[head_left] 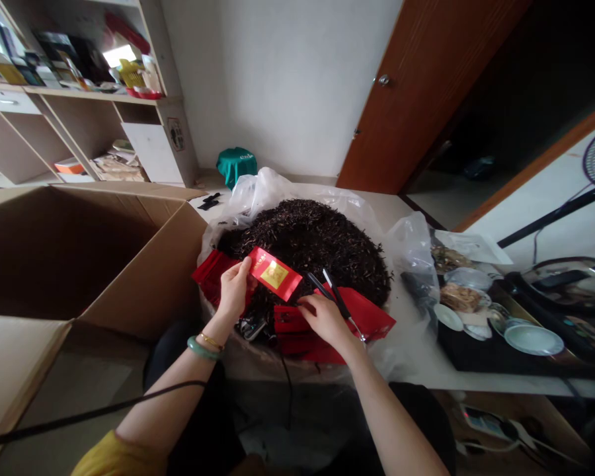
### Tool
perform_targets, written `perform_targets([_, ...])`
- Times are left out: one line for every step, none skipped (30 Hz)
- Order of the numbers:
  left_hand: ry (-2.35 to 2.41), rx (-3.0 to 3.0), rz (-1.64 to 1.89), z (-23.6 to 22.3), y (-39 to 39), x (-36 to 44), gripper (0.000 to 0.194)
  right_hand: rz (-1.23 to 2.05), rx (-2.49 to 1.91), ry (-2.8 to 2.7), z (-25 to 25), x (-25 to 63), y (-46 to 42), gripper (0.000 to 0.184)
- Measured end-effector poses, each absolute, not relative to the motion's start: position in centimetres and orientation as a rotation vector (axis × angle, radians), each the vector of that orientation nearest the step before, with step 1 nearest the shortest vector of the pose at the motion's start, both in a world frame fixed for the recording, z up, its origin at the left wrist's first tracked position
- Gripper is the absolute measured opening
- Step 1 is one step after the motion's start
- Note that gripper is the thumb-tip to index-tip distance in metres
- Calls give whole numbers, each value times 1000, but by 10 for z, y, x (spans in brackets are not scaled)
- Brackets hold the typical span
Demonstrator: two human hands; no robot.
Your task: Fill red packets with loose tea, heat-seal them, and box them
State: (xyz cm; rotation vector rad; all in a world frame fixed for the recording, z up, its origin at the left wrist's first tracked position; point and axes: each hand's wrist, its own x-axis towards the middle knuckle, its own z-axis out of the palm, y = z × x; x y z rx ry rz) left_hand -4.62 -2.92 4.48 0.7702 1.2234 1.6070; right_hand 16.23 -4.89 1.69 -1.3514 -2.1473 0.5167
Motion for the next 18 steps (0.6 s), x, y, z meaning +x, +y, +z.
perform_targets([1247,816,1565,45,-29,-46,44,523,-1355,-2141,17,164,-48,18])
perform_targets([1272,865,1525,45,-30,-45,43,530,-1357,-2126,17,165,-47,19])
perform_targets([1295,913,1493,45,-30,-43,41,539,-1362,-2110,17,166,-46,20])
perform_targets([1314,950,1473,44,-30,-41,40,548,-1374,-2099,18,167,-46,21])
perform_targets([1323,972,1462,44,-31,-40,38,560,-1390,-2100,18,168,-46,21])
perform_targets([1326,975,1457,43,-30,-38,35,573,-1406,-2119,19,168,-46,21])
perform_targets([1327,962,1452,42,-30,-36,32,585,-1420,-2158,19,168,-47,21])
perform_targets([1330,943,1444,41,-30,-35,29,591,-1428,-2213,20,168,-49,22])
perform_targets([1337,929,1435,41,-29,-35,26,590,-1426,-2275,21,167,-50,24])
perform_targets([1351,922,1426,40,-28,-35,24,585,-1415,-2334,21,166,-52,26])
perform_targets([1370,924,1420,40,-27,-36,21,577,-1401,-2384,21,165,-53,29])
perform_targets([1391,933,1417,40,-26,-38,19,567,-1392,-2419,22,165,-54,31])
perform_targets([1414,947,1423,40,-26,-40,17,562,-1386,-2441,21,164,-55,31])
perform_targets([1441,965,1434,41,-25,-42,15,560,-1389,-2451,21,164,-55,32])
perform_targets([1477,991,1449,41,-25,-44,15,560,-1399,-2456,20,164,-54,31])
perform_targets([1529,1032,1468,42,-24,-47,15,559,-1415,-2458,19,164,-54,31])
perform_targets([1599,1094,1480,43,-24,-49,17,556,-1431,-2459,18,165,-53,31])
perform_targets([1687,1177,1468,44,-24,-51,21,550,-1443,-2462,17,165,-52,31])
